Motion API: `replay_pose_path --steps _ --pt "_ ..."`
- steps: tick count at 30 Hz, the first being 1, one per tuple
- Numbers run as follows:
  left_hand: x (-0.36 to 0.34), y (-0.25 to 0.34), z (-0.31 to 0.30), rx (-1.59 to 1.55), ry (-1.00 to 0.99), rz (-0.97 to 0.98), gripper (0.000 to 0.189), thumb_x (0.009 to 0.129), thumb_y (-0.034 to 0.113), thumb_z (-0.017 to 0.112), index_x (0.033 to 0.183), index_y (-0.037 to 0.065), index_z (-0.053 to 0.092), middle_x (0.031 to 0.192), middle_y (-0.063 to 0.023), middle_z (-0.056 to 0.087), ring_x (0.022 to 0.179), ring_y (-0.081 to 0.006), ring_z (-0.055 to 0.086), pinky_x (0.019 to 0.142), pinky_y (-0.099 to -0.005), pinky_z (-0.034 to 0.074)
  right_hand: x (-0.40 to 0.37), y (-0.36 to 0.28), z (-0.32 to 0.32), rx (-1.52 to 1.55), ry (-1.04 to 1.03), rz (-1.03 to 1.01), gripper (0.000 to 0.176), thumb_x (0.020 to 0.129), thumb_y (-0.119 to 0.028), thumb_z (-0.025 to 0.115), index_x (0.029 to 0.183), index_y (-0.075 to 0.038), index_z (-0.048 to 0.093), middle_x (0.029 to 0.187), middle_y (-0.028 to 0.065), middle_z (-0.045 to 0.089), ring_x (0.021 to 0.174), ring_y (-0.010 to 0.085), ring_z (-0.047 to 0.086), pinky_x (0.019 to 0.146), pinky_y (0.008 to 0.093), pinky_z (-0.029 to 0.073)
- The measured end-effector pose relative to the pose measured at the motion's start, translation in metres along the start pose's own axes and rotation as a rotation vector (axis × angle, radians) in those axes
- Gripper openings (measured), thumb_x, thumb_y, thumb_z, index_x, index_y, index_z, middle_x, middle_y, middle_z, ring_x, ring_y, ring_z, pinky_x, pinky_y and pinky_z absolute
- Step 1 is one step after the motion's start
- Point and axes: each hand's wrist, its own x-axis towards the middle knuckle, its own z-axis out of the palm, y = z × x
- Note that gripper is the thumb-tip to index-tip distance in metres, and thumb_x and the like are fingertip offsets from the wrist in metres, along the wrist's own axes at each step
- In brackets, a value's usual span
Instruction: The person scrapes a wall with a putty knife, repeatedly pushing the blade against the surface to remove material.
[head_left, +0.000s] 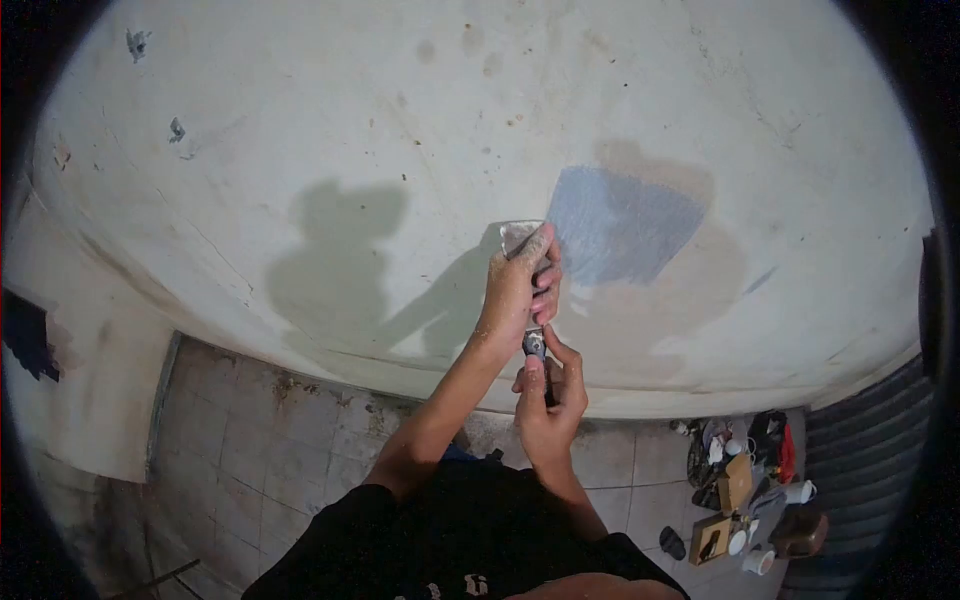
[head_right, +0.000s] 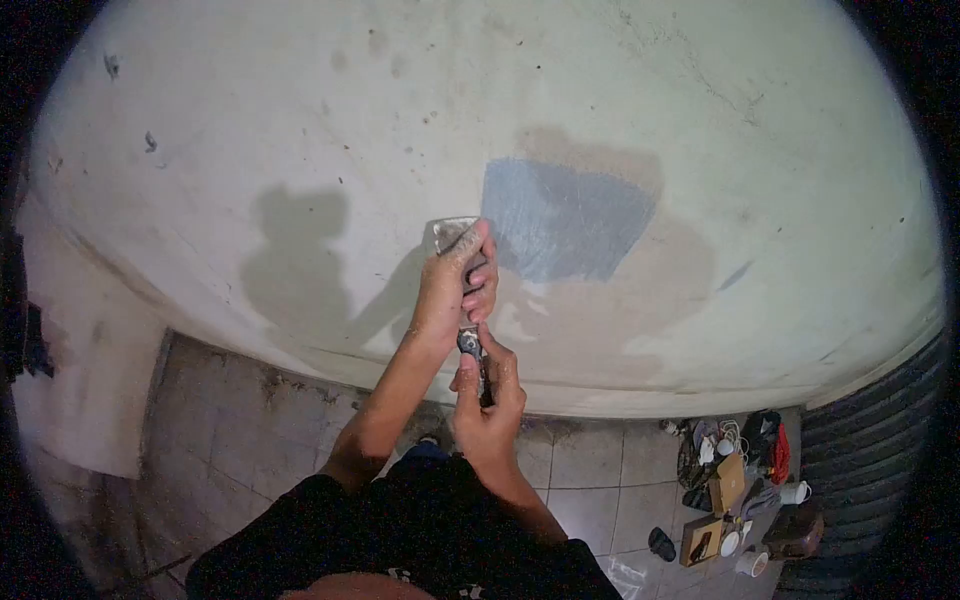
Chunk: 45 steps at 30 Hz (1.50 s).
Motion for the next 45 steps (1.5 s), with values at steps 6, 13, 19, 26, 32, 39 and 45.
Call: replay_pose_path --steps 6,13,19,26,32,39,45 --pt "0.006 0.005 0.0 -0.039 -0.062 0.006 0.036 0.095 0.038 0.057 0.076 0.009 0.049 0.054 0.0042 0.036 0.036 -0.0055 0.031 0.033 -0.0229 0.026 0.004 -0.003 0.007 -0.068 0.043 -0.06 0.03 0.097 -0.01 0.055 0.125 0.001 0.05 0.062 -0.0019 0.051 0.055 0.0029 0.043 0.05 0.0192 0.033" --pt "0.003 -0.004 -0.011 -0.089 -0.062 -0.048 0.036 0.094 0.039 0.059 0.077 0.009 0.049 0.053 0.0042 0.035 0.036 -0.0064 0.031 0.034 -0.024 0.026 -0.006 0.003 0.007 -0.145 0.044 -0.021 0.029 0.097 -0.009 0.055 0.124 0.003 0.05 0.061 -0.0017 0.051 0.055 0.0026 0.042 0.051 0.0188 0.032" --pt "0.006 -0.007 -0.012 -0.038 -0.059 -0.04 0.036 0.094 0.039 0.059 0.077 0.009 0.049 0.053 0.0045 0.035 0.036 -0.0053 0.031 0.034 -0.0227 0.026 -0.001 0.015 0.007 -0.172 0.062 -0.067 0.029 0.097 -0.009 0.054 0.123 0.003 0.051 0.059 -0.0016 0.051 0.053 0.0023 0.042 0.049 0.0191 0.03" --pt "0.01 0.002 -0.008 -0.004 -0.073 -0.026 0.037 0.094 0.038 0.059 0.076 0.008 0.05 0.054 0.0038 0.037 0.037 -0.0056 0.032 0.034 -0.0223 0.027 0.002 0.023 0.011 -0.209 0.079 -0.133 0.029 0.097 -0.008 0.054 0.124 0.004 0.05 0.059 -0.003 0.05 0.054 0.0019 0.041 0.049 0.0186 0.03" --pt "0.006 0.001 -0.007 -0.007 -0.04 -0.051 0.037 0.094 0.038 0.059 0.075 0.008 0.05 0.054 0.0036 0.038 0.036 -0.0059 0.032 0.033 -0.023 0.027 -0.001 0.02 0.008 -0.195 0.08 -0.107 0.028 0.097 -0.007 0.055 0.122 0.004 0.05 0.061 -0.0017 0.054 0.055 0.0015 0.042 0.05 0.0178 0.031" --pt "0.004 -0.005 -0.008 -0.022 -0.032 -0.043 0.037 0.094 0.038 0.058 0.074 0.009 0.049 0.053 0.0036 0.037 0.036 -0.006 0.033 0.033 -0.0231 0.026 0.005 0.01 0.01 -0.224 0.088 -0.11 0.026 0.096 -0.005 0.055 0.12 0.004 0.051 0.064 -0.0019 0.055 0.057 0.0015 0.043 0.05 0.0181 0.031" --pt "0.006 0.006 -0.002 -0.033 -0.075 0.013 0.037 0.095 0.037 0.057 0.073 0.009 0.049 0.053 0.0037 0.037 0.035 -0.0061 0.032 0.032 -0.0235 0.026 0.008 -0.005 0.013 -0.185 0.086 -0.062 0.026 0.096 -0.006 0.056 0.119 0.006 0.052 0.073 0.0041 0.057 0.065 0.0043 0.048 0.056 0.0201 0.036"
